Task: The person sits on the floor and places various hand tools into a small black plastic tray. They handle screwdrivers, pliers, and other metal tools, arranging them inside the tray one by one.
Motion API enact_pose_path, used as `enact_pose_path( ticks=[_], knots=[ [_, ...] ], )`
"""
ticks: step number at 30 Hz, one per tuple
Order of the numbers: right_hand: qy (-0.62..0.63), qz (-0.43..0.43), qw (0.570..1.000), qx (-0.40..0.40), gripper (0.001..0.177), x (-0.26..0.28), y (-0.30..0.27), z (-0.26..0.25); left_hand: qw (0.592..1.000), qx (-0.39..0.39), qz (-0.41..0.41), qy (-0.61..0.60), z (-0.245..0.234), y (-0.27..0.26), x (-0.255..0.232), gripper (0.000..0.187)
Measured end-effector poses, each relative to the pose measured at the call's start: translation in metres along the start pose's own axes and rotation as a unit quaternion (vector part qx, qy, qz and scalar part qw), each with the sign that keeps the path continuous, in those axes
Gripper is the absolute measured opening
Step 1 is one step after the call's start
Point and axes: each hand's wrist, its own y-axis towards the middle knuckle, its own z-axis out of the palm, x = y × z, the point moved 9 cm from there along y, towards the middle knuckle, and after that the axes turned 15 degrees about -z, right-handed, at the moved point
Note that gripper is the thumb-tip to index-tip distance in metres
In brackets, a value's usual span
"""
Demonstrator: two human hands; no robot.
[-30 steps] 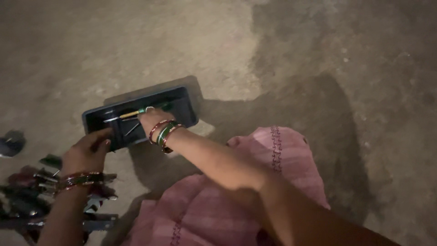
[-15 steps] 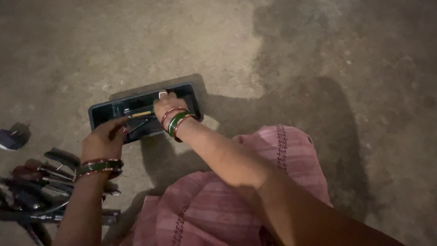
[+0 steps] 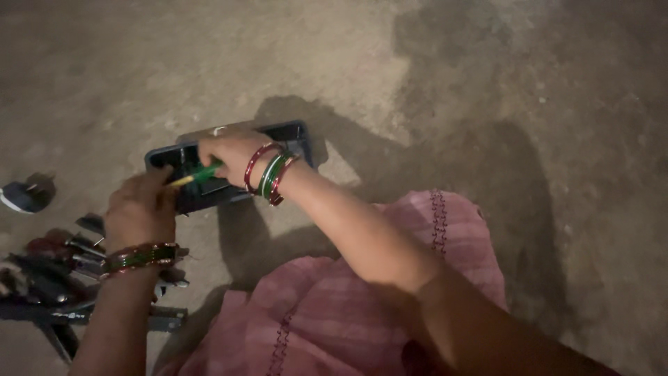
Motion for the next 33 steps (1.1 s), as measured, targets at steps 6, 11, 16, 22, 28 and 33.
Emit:
enact_pose_path(
  ticks=[6, 11, 16, 22, 28, 33],
  knots=[
    [-0.036, -0.158, 0.961, -0.225, 0.029, 0.045, 0.002, -0.019, 0.984, 0.078, -0.129, 0.096, -0.021, -0.014, 0.015, 0.025],
    [0.076, -0.026, 0.978, -0.194, 0.022, 0.007, 0.001, 0.003, 0.940, 0.116, -0.321, -0.005, -0.040, -0.036, 0.053, 0.028],
    [-0.002, 0.088, 0.996, -0.034, 0.024, -0.027, -0.003, 0.037, 0.939, 0.082, -0.325, -0.080, -0.048, -0.051, 0.065, 0.028],
    [-0.078, 0.175, 0.973, 0.129, 0.034, -0.054, -0.022, 0.064, 0.913, 0.097, -0.360, -0.166, -0.018, -0.056, 0.072, 0.028],
    [-0.091, 0.180, 0.966, 0.160, 0.034, -0.071, -0.019, 0.072, 0.927, 0.084, -0.325, -0.167, -0.009, -0.042, 0.064, 0.031],
    [-0.112, 0.204, 0.961, 0.146, 0.036, -0.068, -0.015, 0.060, 0.966, 0.021, -0.194, -0.168, -0.021, -0.030, 0.036, 0.029]
  ],
)
